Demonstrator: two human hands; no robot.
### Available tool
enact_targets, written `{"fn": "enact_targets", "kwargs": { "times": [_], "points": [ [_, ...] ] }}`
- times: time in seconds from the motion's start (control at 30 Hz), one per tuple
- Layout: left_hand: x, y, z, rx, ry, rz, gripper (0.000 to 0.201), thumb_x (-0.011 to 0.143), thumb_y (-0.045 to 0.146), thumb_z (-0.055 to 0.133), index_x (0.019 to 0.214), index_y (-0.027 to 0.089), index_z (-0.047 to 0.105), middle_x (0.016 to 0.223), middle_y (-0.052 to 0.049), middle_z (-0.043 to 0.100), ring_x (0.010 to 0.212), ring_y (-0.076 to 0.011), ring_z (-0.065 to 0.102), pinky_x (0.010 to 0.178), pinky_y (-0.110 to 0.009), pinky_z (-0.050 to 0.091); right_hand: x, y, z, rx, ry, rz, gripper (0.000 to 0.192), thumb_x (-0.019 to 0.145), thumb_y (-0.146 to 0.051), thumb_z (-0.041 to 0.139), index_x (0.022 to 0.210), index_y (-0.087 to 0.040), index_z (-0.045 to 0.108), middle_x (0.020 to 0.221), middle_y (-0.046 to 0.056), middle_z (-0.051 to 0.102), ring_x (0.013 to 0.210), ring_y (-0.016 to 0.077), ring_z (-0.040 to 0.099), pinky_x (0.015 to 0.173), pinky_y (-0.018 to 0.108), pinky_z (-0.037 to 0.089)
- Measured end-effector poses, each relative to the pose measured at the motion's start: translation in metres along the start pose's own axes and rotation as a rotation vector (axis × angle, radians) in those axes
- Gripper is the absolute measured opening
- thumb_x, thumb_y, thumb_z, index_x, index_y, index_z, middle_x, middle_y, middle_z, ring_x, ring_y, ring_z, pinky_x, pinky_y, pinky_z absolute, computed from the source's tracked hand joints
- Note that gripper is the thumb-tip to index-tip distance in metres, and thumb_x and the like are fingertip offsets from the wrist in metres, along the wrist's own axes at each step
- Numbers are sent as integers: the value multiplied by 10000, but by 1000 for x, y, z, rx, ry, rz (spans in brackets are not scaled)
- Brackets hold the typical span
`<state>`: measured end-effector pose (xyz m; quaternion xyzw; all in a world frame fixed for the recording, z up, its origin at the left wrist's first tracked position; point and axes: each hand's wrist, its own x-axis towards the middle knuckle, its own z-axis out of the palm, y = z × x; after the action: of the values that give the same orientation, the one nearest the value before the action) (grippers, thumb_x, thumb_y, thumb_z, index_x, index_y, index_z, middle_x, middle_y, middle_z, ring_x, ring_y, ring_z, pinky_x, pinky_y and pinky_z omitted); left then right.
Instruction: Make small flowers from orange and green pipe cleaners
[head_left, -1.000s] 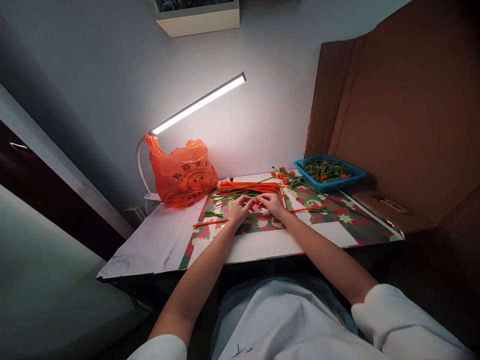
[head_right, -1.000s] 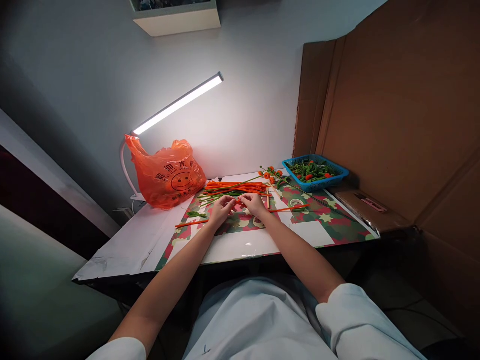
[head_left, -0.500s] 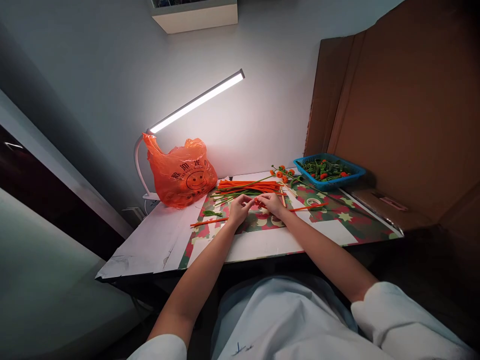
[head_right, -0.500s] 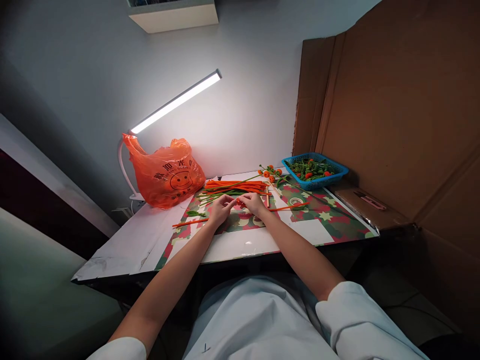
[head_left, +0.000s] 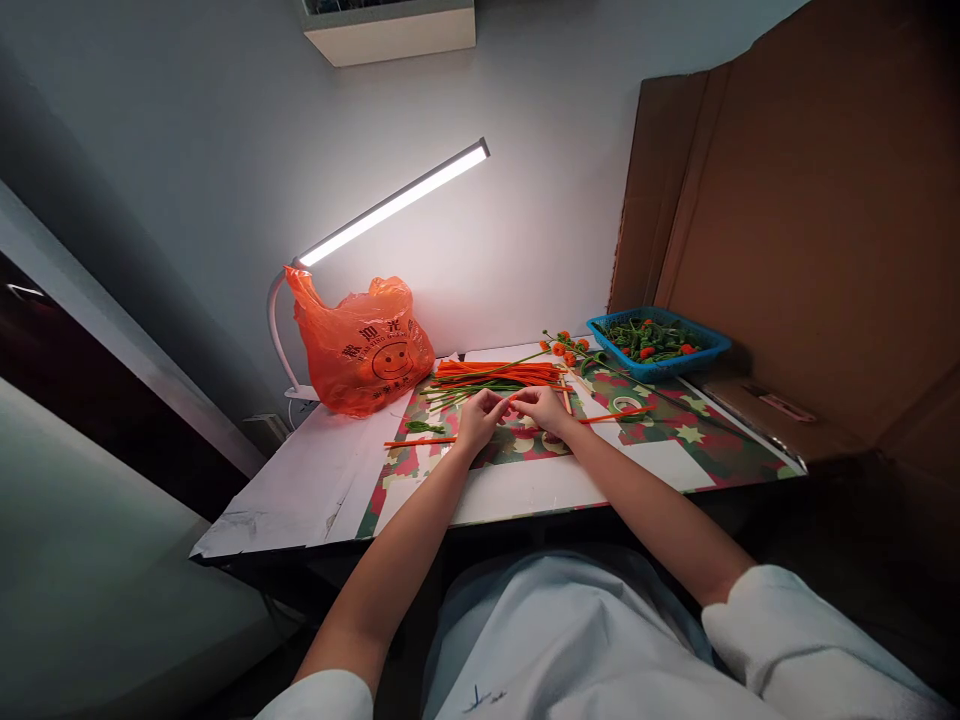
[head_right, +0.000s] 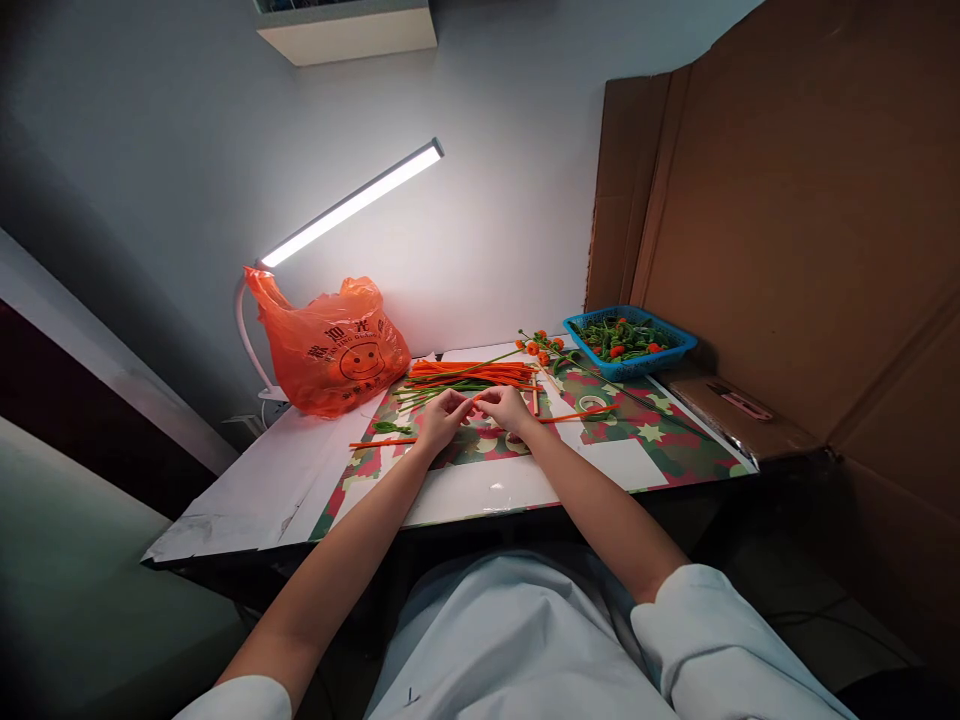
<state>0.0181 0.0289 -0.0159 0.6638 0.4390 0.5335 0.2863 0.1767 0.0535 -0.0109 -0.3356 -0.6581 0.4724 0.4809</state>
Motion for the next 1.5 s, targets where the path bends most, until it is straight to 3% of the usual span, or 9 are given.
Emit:
{"fn": "enact_targets", "kwargs": {
  "times": [0.3, 0.47, 0.7, 0.93, 1.3, 1.5],
  "points": [
    [-2, 6, -2, 89, 16, -27, 360, 735, 537, 663, 712, 190, 571, 654, -3, 640, 557, -151, 647, 435, -218, 455, -1, 4, -1, -127, 20, 7, 302, 673, -433, 718, 766, -146, 706, 640, 35, 655, 572, 145, 588, 490, 236, 427],
    [-2, 7, -2, 131, 48, 15, 325, 754, 499, 656, 689, 191, 573, 629, 2, 632, 527, -139, 626, 456, -220, 433, -6, 0, 2, -270, 67, -107, 289, 728, -444, 675, 746, -156, 702, 621, 33, 648, 568, 145, 568, 521, 248, 414],
    [0, 4, -1, 139, 85, 20, 291, 742, 453, 670, 656, 198, 558, 574, 22, 593, 475, -120, 573, 472, -227, 420, -10, -3, 7, -434, 134, -249, 159, 771, -295, 621, 682, -172, 670, 629, 27, 652, 577, 134, 550, 560, 249, 404],
    [0, 4, -1, 70, 69, 8, 328, 739, 510, 666, 691, 198, 580, 625, 10, 630, 503, -122, 589, 470, -225, 425, -8, -3, 5, -305, 91, -137, 316, 782, -474, 604, 734, -171, 681, 607, 21, 630, 535, 130, 547, 499, 239, 398],
    [-1, 5, -1, 55, 71, 6, 323, 755, 503, 652, 744, 182, 626, 656, -11, 664, 524, -121, 613, 444, -199, 444, -5, 3, 4, -198, 64, -100, 307, 731, -468, 661, 778, -164, 663, 668, 33, 652, 553, 139, 588, 503, 247, 450],
    [2, -1, -1, -47, 16, -82, 334, 759, 496, 623, 795, 168, 676, 705, -37, 694, 542, -131, 626, 420, -199, 465, -2, 5, 3, -126, 72, -72, 345, 708, -513, 670, 742, -171, 634, 672, 27, 646, 532, 129, 571, 503, 249, 448]
  ]
}}
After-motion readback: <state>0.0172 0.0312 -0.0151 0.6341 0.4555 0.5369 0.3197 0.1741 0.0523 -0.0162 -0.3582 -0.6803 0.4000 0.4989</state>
